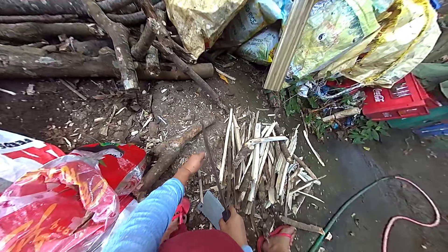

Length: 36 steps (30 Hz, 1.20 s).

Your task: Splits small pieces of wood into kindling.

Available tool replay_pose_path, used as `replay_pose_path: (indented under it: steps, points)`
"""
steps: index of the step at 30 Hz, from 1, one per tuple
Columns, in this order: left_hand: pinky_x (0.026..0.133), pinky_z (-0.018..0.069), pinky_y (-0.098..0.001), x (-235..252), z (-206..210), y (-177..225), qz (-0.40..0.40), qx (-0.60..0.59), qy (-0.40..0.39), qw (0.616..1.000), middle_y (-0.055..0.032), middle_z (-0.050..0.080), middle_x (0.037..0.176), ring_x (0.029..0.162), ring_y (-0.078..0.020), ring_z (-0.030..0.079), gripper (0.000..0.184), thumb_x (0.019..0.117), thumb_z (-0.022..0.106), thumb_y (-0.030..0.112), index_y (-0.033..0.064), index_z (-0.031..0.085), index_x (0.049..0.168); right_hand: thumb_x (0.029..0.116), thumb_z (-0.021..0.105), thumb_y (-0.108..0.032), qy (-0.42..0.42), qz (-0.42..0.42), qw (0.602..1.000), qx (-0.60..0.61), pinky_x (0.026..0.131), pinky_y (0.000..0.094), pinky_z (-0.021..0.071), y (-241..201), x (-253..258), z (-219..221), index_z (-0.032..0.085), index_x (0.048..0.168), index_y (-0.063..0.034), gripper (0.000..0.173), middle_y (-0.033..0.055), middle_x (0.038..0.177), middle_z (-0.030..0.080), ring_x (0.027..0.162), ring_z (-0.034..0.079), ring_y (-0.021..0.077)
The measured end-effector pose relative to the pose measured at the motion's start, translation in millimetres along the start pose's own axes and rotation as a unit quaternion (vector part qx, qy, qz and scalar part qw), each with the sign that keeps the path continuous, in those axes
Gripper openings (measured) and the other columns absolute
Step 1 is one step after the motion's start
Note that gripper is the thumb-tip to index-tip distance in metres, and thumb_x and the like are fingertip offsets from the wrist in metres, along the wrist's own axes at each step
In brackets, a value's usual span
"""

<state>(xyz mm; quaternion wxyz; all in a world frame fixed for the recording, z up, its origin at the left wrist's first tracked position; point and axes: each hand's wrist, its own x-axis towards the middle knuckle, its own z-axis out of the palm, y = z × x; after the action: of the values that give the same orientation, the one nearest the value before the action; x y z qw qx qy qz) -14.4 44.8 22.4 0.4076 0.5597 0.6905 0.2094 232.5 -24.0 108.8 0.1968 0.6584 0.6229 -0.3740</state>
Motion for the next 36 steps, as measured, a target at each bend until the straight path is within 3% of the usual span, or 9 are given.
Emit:
replay_pose_path:
  steps: [5,8,15,19,23,26,31,33,36]
  points:
    - [0.115,0.0411,-0.0511,1.4,-3.8,6.2,0.012,0.000,0.002,1.000,-0.0301,0.060,0.136,0.131,-0.0415,0.058,0.033,0.1083,0.045,0.006,-0.0088,0.056,0.135,0.0920,0.069,-0.016,0.024,-0.014,0.999,0.024,0.090,0.0592,0.0543,1.6,-6.2,-4.3,0.061,0.133,0.0015,0.045,0.0257,0.105,0.073,0.102,0.071,0.0417]
    - [0.116,0.0405,-0.0513,2.3,6.6,-4.3,0.011,0.006,-0.022,1.000,-0.0301,0.060,0.137,0.132,-0.0418,0.057,0.032,0.1082,0.045,0.006,-0.0092,0.057,0.135,0.0943,0.068,-0.019,-0.002,0.017,1.000,0.004,0.095,0.0572,0.0540,6.3,-1.4,3.2,0.060,0.136,-0.0022,0.046,0.0234,0.112,0.073,0.108,0.071,0.0389]
    - [0.117,0.0397,-0.0510,6.7,11.2,-1.8,0.013,0.003,-0.020,1.000,-0.0300,0.059,0.138,0.133,-0.0417,0.057,0.034,0.1088,0.045,0.007,-0.0095,0.055,0.137,0.0937,0.069,-0.019,0.000,0.014,1.000,0.011,0.095,0.0570,0.0538,7.8,1.8,3.9,0.059,0.137,-0.0021,0.048,0.0235,0.111,0.073,0.108,0.071,0.0387]
    - [0.116,0.0404,-0.0512,4.5,1.3,9.6,0.010,-0.006,0.003,1.000,-0.0304,0.060,0.135,0.131,-0.0420,0.058,0.033,0.1088,0.045,0.007,-0.0097,0.056,0.135,0.0921,0.070,-0.016,0.026,-0.014,0.999,0.033,0.091,0.0575,0.0543,4.6,-3.8,-2.0,0.060,0.135,0.0011,0.047,0.0250,0.105,0.073,0.102,0.071,0.0403]
    - [0.116,0.0403,-0.0522,1.6,14.2,-2.2,-0.010,0.006,-0.029,1.000,-0.0290,0.059,0.139,0.133,-0.0412,0.056,0.034,0.1092,0.044,0.008,-0.0075,0.055,0.138,0.0951,0.068,-0.020,-0.006,0.020,1.000,0.007,0.095,0.0571,0.0540,6.5,-1.9,6.4,0.059,0.136,-0.0031,0.045,0.0227,0.113,0.073,0.109,0.071,0.0381]
    - [0.115,0.0412,-0.0523,6.7,2.1,11.4,0.019,0.006,-0.014,1.000,-0.0297,0.060,0.136,0.131,-0.0421,0.058,0.033,0.1084,0.045,0.006,-0.0082,0.056,0.136,0.0915,0.069,-0.015,0.034,-0.011,0.998,0.045,0.089,0.0594,0.0543,7.2,-6.4,-0.5,0.062,0.132,0.0025,0.045,0.0256,0.103,0.073,0.100,0.071,0.0414]
    - [0.116,0.0403,-0.0523,16.3,15.7,3.1,-0.005,-0.010,-0.035,0.999,-0.0273,0.059,0.141,0.133,-0.0400,0.057,0.036,0.1084,0.046,0.007,-0.0045,0.054,0.142,0.0940,0.068,-0.017,0.005,0.016,1.000,0.026,0.095,0.0570,0.0536,8.3,5.5,-6.7,0.059,0.137,-0.0013,0.047,0.0236,0.112,0.072,0.108,0.070,0.0386]
    - [0.118,0.0396,-0.0514,13.2,8.3,7.4,-0.013,-0.058,-0.019,0.998,-0.0262,0.053,0.148,0.138,-0.0386,0.054,0.045,0.1051,0.053,0.005,-0.0030,0.047,0.149,0.0923,0.069,-0.016,0.029,-0.004,0.999,0.046,0.093,0.0573,0.0538,10.1,-1.4,-12.2,0.060,0.137,0.0003,0.048,0.0244,0.108,0.072,0.104,0.071,0.0394]
    - [0.122,0.0337,-0.0504,-8.6,-11.5,5.0,-0.027,-0.145,0.069,0.987,-0.0258,0.027,0.166,0.151,-0.0383,0.036,0.079,0.0974,0.065,0.004,-0.0007,0.020,0.162,0.0894,0.071,-0.012,0.105,-0.040,0.989,0.092,0.086,0.0605,0.0548,16.3,-13.1,-3.0,0.063,0.129,0.0063,0.045,0.0275,0.098,0.072,0.093,0.072,0.0438]
